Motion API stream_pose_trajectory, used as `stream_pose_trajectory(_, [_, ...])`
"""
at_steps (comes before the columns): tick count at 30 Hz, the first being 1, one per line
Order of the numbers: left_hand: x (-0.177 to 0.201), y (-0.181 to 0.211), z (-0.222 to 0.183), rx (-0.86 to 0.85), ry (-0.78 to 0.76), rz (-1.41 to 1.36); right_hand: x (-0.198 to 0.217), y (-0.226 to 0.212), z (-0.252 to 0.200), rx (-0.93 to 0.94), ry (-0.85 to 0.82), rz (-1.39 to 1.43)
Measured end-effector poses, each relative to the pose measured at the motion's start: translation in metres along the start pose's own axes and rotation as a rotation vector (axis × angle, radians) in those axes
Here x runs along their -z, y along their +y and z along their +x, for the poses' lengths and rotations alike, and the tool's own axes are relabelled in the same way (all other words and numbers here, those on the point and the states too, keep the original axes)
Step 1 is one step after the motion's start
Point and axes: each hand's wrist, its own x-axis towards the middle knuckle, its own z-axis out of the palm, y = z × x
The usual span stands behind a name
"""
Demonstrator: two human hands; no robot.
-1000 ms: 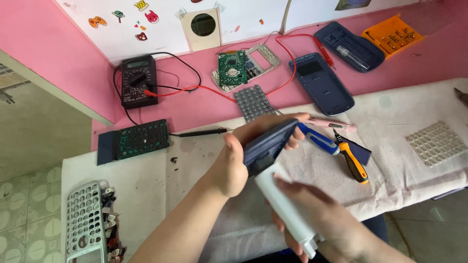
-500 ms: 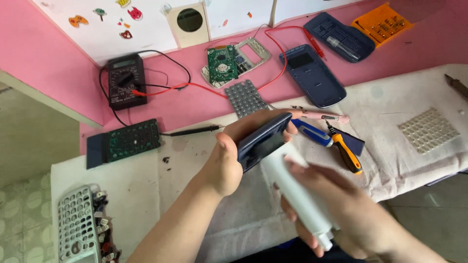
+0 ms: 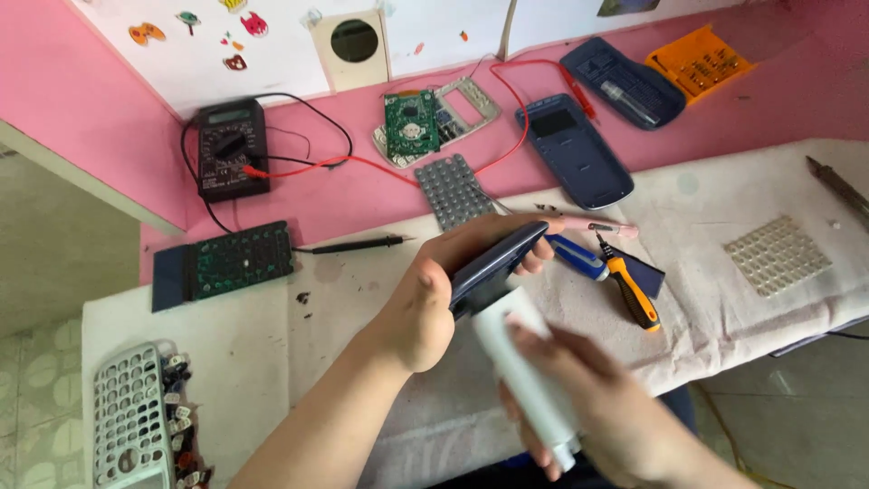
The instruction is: The person is cleaning the plastic casing of a calculator using a small handheld electronic cleaning tool.
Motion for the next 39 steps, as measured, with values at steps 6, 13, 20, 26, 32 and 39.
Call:
stream_pose_trajectory(6, [0.001,-0.002,-0.001,0.036,-0.003,-0.033,-0.009,-0.014,-0.01,-0.014,0.011,0.002])
stream_pose_trajectory(13, [0.002,-0.003,0.0,0.024,0.022,-0.098,-0.016,-0.01,0.001,-0.231,0.072,-0.031])
stream_pose_trajectory(20, [0.003,0.0,-0.001,0.019,-0.037,-0.059,-0.012,-0.013,-0.007,-0.007,0.058,-0.113])
stream_pose_trajectory(26, [0.006,0.002,-0.001,0.072,-0.045,-0.077,-0.014,-0.021,-0.004,-0.148,0.102,-0.155])
stream_pose_trajectory(32, [0.005,-0.002,-0.001,0.051,-0.018,-0.113,-0.012,-0.012,0.003,-0.105,0.089,-0.263])
stream_pose_trajectory(39, [0.003,0.008,0.001,0.121,-0.025,-0.064,-0.012,-0.039,-0.017,0.045,0.086,-0.17])
